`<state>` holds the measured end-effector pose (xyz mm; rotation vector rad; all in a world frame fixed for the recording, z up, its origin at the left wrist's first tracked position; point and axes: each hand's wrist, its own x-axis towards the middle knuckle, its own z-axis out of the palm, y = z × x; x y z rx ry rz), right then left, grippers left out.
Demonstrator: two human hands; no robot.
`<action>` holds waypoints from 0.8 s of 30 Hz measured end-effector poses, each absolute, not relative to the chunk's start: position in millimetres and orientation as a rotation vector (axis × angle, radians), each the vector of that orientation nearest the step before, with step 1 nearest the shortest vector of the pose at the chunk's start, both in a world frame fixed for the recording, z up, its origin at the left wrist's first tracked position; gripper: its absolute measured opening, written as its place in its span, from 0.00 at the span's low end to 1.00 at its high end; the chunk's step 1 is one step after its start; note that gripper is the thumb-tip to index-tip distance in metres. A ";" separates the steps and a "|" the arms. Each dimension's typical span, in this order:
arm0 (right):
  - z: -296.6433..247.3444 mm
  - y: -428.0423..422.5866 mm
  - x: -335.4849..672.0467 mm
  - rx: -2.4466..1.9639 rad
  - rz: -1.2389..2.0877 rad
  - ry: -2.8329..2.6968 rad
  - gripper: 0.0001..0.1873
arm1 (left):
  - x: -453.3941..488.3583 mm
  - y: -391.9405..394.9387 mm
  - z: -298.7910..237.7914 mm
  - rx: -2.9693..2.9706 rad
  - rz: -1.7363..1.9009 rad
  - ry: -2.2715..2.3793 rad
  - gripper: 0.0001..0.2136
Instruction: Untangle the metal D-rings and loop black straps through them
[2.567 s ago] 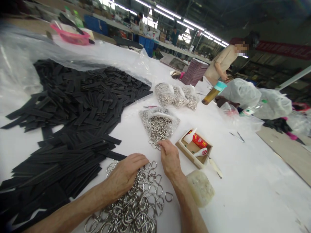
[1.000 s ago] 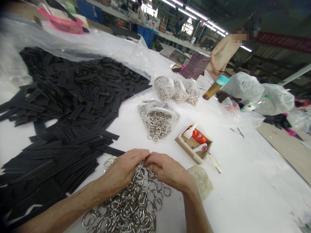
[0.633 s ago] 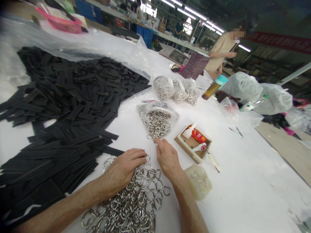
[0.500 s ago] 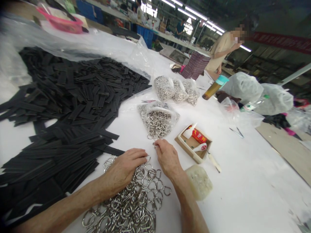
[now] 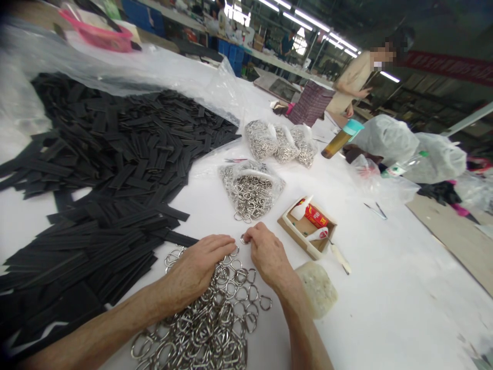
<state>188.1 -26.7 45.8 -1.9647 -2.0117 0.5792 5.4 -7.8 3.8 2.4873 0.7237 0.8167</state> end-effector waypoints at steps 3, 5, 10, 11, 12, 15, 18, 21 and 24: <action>57.7 -33.5 182.7 -1.952 0.696 -2.094 0.14 | 6.5 -8.5 4.2 2.462 0.829 0.771 0.29; 61.6 -36.7 182.5 -1.833 0.819 -2.121 0.13 | 6.8 -8.6 4.9 2.444 0.821 0.771 0.28; 49.3 -31.3 192.5 -1.727 0.860 -1.980 0.13 | 6.2 -7.8 5.5 2.469 0.773 0.747 0.24; 44.5 -28.3 194.1 -1.780 0.719 -1.937 0.13 | 6.0 -7.6 5.0 2.487 0.766 0.740 0.24; 39.6 -25.2 194.9 -1.829 0.563 -1.911 0.14 | 5.9 -7.5 4.4 2.501 0.763 0.732 0.24; 27.9 -17.6 193.7 -1.968 0.216 -1.962 0.19 | 6.0 -7.0 2.8 2.523 0.761 0.732 0.23; 23.3 -14.7 191.3 -2.045 0.162 -2.048 0.20 | 6.2 -6.6 2.4 2.526 0.748 0.741 0.23; 23.3 -15.1 193.3 -1.963 0.233 -2.034 0.16 | 5.9 -6.3 2.1 2.528 0.743 0.743 0.23; 23.1 -15.5 198.8 -1.913 0.281 -2.001 0.13 | 5.6 -6.1 1.0 2.544 0.754 0.733 0.23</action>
